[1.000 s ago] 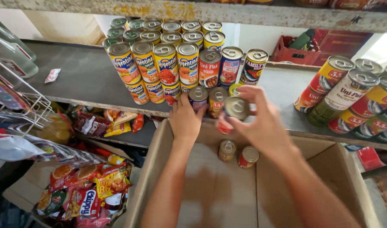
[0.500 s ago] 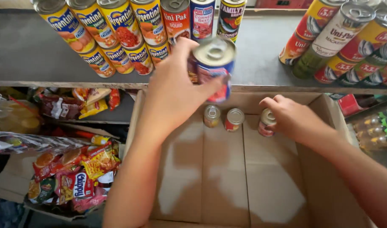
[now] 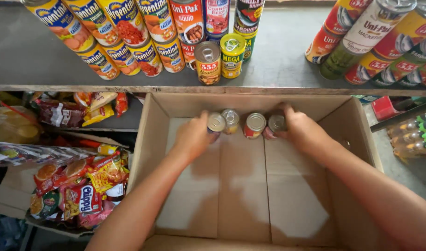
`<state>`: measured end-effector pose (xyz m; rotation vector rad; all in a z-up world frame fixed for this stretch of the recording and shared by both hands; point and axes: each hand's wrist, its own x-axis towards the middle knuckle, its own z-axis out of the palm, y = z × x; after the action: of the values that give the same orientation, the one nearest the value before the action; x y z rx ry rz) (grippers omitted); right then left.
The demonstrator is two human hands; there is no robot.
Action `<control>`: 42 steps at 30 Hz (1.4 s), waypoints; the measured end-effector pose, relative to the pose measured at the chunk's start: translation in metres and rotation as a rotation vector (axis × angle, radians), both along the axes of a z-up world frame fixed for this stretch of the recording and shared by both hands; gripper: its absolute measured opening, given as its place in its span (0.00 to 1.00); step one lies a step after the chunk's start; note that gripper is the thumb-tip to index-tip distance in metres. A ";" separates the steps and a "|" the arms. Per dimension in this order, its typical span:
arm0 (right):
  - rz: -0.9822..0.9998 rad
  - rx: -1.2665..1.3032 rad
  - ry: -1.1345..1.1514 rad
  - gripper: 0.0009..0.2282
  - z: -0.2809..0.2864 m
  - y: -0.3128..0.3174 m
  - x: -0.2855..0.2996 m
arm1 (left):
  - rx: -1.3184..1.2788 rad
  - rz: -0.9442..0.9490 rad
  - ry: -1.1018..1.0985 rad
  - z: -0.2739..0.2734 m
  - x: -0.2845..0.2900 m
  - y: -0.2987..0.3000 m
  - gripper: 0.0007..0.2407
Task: Packing various canned goods from a grocery store shelf into a cardboard box.
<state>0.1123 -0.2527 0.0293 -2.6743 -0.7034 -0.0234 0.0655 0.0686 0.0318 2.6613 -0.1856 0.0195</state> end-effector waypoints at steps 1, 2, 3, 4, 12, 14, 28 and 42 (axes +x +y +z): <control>0.004 -0.002 0.001 0.31 -0.008 -0.005 0.004 | -0.002 0.004 0.001 -0.013 0.004 0.002 0.22; -0.067 -0.042 0.110 0.31 -0.016 -0.009 0.008 | -0.025 0.070 0.046 -0.026 0.008 0.004 0.22; -0.131 -0.080 0.209 0.31 -0.021 -0.011 0.018 | -0.048 0.144 0.081 -0.036 0.015 0.008 0.22; -0.120 -0.080 0.200 0.31 -0.038 -0.017 0.027 | -0.048 0.154 0.072 -0.043 0.018 0.008 0.22; -0.197 0.278 0.813 0.14 0.004 0.012 0.015 | 0.010 0.087 0.039 -0.002 -0.003 -0.018 0.21; -0.208 0.237 0.734 0.16 -0.001 0.010 0.016 | -0.012 0.042 0.061 0.007 -0.013 -0.021 0.20; -0.275 0.060 0.512 0.25 -0.049 -0.010 0.025 | -0.266 -0.043 0.126 0.004 -0.016 -0.029 0.24; 0.052 -0.317 0.151 0.16 0.001 0.001 -0.002 | -0.349 -0.050 0.066 0.030 -0.019 -0.019 0.20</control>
<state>0.1104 -0.2514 0.0301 -2.9146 -0.7832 0.3262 0.0463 0.0495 0.0622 2.3053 -0.2063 -0.0476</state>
